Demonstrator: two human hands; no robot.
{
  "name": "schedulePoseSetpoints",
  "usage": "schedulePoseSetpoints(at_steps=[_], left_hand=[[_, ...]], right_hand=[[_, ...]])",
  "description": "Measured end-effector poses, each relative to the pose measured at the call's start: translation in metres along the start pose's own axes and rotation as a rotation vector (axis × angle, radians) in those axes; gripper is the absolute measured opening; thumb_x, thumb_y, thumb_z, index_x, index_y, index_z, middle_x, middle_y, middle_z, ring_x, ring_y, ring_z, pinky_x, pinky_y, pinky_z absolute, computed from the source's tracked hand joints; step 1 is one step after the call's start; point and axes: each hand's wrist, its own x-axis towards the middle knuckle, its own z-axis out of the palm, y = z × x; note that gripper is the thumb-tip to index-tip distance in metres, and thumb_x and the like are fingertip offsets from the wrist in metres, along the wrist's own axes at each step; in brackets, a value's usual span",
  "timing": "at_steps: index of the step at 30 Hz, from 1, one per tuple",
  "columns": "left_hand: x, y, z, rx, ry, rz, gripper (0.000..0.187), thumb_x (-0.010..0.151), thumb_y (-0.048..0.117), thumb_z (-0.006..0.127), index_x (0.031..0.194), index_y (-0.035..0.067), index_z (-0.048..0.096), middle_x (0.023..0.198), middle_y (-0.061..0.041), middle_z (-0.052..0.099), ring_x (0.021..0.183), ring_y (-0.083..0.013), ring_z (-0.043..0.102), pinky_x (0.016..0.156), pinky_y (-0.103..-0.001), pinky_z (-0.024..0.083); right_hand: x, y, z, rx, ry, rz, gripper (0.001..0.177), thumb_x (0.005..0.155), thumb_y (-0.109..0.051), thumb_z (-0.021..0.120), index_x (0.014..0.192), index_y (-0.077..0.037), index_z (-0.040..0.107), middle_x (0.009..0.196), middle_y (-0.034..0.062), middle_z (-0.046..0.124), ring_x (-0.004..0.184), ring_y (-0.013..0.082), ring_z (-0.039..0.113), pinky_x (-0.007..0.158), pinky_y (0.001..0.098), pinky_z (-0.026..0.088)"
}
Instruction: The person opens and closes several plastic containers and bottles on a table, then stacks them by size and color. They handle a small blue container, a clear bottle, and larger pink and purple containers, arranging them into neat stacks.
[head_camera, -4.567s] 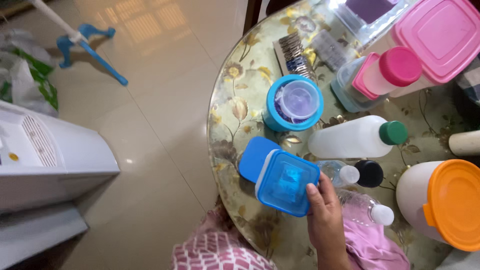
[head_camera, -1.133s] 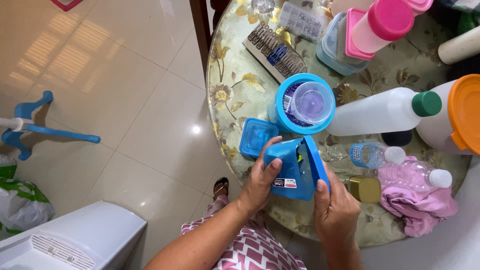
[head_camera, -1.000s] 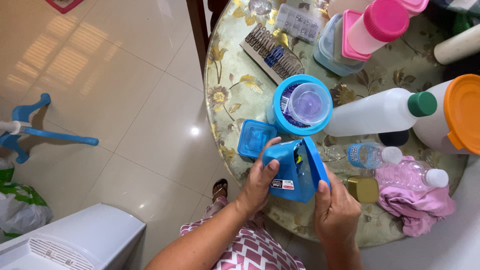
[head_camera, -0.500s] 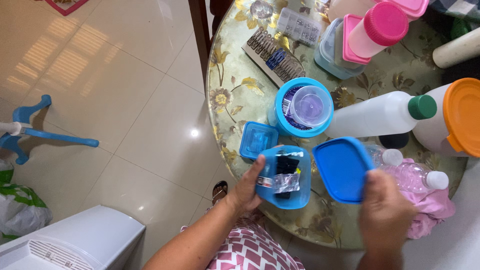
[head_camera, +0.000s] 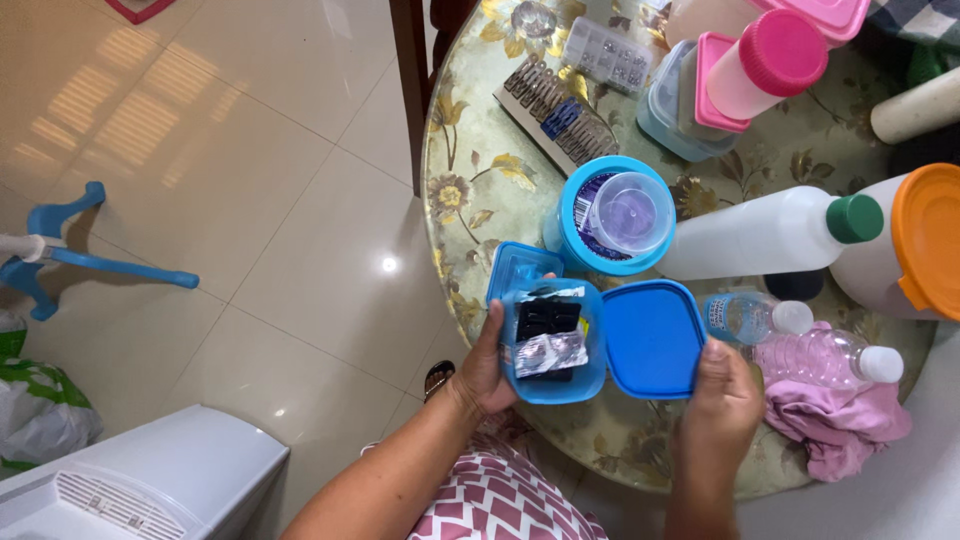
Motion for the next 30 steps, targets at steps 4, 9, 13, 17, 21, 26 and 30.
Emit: schedulePoseSetpoints(at_steps=[4, 9, 13, 17, 21, 26, 30], left_hand=[[-0.001, -0.009, 0.007, 0.034, 0.041, -0.003, 0.098, 0.085, 0.064, 0.072, 0.163, 0.023, 0.028, 0.150, -0.007, 0.052, 0.134, -0.0248, 0.055, 0.115, -0.047, 0.045], [0.002, -0.017, 0.015, 0.029, 0.078, 0.071, 0.099, 0.086, 0.059, 0.074, 0.164, 0.021, 0.026, 0.152, -0.006, 0.050, 0.137, -0.0240, 0.053, 0.116, -0.045, 0.045], [0.002, -0.017, 0.014, 0.032, 0.123, 0.083, 0.097, 0.086, 0.058, 0.073, 0.162, 0.020, 0.027, 0.149, -0.008, 0.050, 0.135, -0.0258, 0.054, 0.113, -0.046, 0.046], [0.002, -0.017, 0.015, 0.028, 0.151, 0.074, 0.095, 0.086, 0.060, 0.071, 0.161, 0.018, 0.029, 0.146, -0.011, 0.052, 0.132, -0.0270, 0.056, 0.112, -0.047, 0.048], [0.001, -0.017, 0.016, 0.037, 0.097, 0.052, 0.097, 0.089, 0.060, 0.070, 0.163, 0.014, 0.027, 0.149, -0.012, 0.050, 0.134, -0.0264, 0.054, 0.113, -0.046, 0.048], [0.004, -0.019, 0.020, 0.086, 0.116, 0.011, 0.097, 0.089, 0.060, 0.069, 0.162, 0.015, 0.024, 0.150, -0.012, 0.049, 0.135, -0.0268, 0.053, 0.113, -0.045, 0.047], [0.003, -0.021, 0.028, 0.094, 0.099, 0.042, 0.096, 0.092, 0.059, 0.067, 0.163, 0.013, 0.022, 0.153, -0.015, 0.045, 0.138, -0.0278, 0.050, 0.115, -0.044, 0.044]], right_hand=[[-0.017, -0.045, 0.016, -0.381, -0.010, -0.202, 0.028, 0.105, -0.025, 0.068, 0.120, -0.001, 0.072, 0.099, 0.0136, 0.073, 0.084, 0.0207, 0.069, 0.076, 0.0350, 0.056], [-0.032, -0.088, 0.043, -0.425, -0.127, -0.647, 0.039, 0.089, -0.022, 0.083, 0.118, -0.001, 0.068, 0.118, 0.0164, 0.071, 0.108, 0.0305, 0.070, 0.093, 0.0392, 0.058], [-0.044, -0.098, 0.052, -0.502, -0.173, -0.665, 0.035, 0.081, -0.017, 0.086, 0.111, -0.006, 0.072, 0.117, 0.0118, 0.072, 0.107, 0.0303, 0.068, 0.093, 0.0420, 0.056], [-0.045, -0.094, 0.053, -0.460, -0.232, -0.614, 0.038, 0.079, -0.016, 0.085, 0.113, -0.008, 0.071, 0.126, 0.0099, 0.067, 0.124, 0.0324, 0.059, 0.107, 0.0479, 0.049], [-0.034, -0.086, 0.048, -0.272, -0.356, -0.384, 0.054, 0.077, -0.024, 0.083, 0.122, -0.007, 0.057, 0.156, 0.0280, 0.038, 0.147, 0.0480, 0.035, 0.113, 0.0546, 0.036], [-0.032, -0.078, 0.050, -0.266, -0.357, -0.386, 0.064, 0.083, -0.030, 0.078, 0.138, -0.008, 0.052, 0.161, 0.0274, 0.034, 0.148, 0.0460, 0.039, 0.116, 0.0546, 0.038], [-0.037, -0.077, 0.053, -0.378, -0.342, -0.497, 0.061, 0.091, -0.031, 0.070, 0.146, -0.010, 0.054, 0.164, 0.0238, 0.033, 0.153, 0.0482, 0.032, 0.122, 0.0580, 0.031]])
